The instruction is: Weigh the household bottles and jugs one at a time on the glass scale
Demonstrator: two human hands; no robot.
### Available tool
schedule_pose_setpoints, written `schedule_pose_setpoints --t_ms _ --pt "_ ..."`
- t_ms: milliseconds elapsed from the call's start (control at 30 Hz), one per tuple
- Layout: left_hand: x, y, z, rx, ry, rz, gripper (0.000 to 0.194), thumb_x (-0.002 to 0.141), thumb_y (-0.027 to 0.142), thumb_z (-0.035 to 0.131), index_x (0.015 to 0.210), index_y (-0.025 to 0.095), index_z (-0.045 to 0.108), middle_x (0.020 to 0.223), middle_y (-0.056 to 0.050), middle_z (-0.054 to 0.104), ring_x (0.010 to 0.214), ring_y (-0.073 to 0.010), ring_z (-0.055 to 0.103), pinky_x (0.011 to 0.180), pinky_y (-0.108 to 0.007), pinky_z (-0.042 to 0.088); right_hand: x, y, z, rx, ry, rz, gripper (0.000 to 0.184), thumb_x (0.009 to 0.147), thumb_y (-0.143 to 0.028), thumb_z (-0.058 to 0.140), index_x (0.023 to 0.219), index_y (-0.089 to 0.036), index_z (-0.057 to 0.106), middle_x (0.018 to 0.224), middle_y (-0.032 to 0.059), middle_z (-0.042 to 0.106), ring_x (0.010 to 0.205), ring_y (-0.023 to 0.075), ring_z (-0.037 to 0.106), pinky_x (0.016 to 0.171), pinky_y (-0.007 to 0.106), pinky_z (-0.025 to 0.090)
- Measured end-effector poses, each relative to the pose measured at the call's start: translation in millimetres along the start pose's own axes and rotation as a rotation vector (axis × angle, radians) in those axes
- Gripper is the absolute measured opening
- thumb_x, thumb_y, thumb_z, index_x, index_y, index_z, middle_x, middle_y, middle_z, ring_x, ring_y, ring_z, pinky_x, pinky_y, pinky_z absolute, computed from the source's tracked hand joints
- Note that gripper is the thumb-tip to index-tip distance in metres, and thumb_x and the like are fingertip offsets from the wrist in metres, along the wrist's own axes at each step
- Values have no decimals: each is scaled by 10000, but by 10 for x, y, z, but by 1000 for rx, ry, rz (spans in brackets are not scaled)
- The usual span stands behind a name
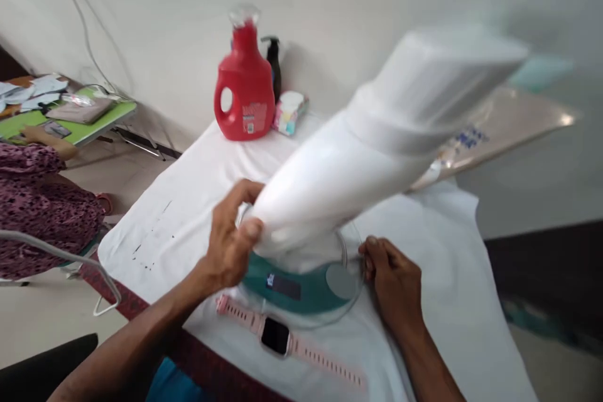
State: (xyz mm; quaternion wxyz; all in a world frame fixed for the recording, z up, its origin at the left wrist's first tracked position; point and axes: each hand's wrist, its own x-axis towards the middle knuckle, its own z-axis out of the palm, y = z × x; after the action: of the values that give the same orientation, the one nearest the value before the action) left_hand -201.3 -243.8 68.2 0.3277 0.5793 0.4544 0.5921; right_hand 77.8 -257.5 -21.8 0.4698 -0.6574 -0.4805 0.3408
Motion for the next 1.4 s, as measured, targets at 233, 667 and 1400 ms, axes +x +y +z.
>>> schedule_pose_setpoints --t_ms 233,667,1400 --pt "-77 247 211 -301 -119 -281 422 737 576 902 829 208 716 708 -20 650 610 -159 555 530 -291 427 26 117 -31 -57 6 8 620 880 -805 661 693 -215 614 550 -34 448 530 129 435 526 268 365" --pt "640 418 128 -458 136 -262 475 594 571 983 646 192 702 543 15 564 473 -117 492 433 -258 392 45 145 -34 42 -11 56 668 771 -864 713 713 -204 636 571 -42 441 528 125 420 499 258 384" --pt "1871 -840 -355 -320 480 -54 734 716 727 836 543 235 320 468 72 263 428 -60 220 437 -284 155 62 182 -41 -17 -15 117 655 860 -840 637 693 -207 621 545 -31 436 514 126 413 511 258 363"
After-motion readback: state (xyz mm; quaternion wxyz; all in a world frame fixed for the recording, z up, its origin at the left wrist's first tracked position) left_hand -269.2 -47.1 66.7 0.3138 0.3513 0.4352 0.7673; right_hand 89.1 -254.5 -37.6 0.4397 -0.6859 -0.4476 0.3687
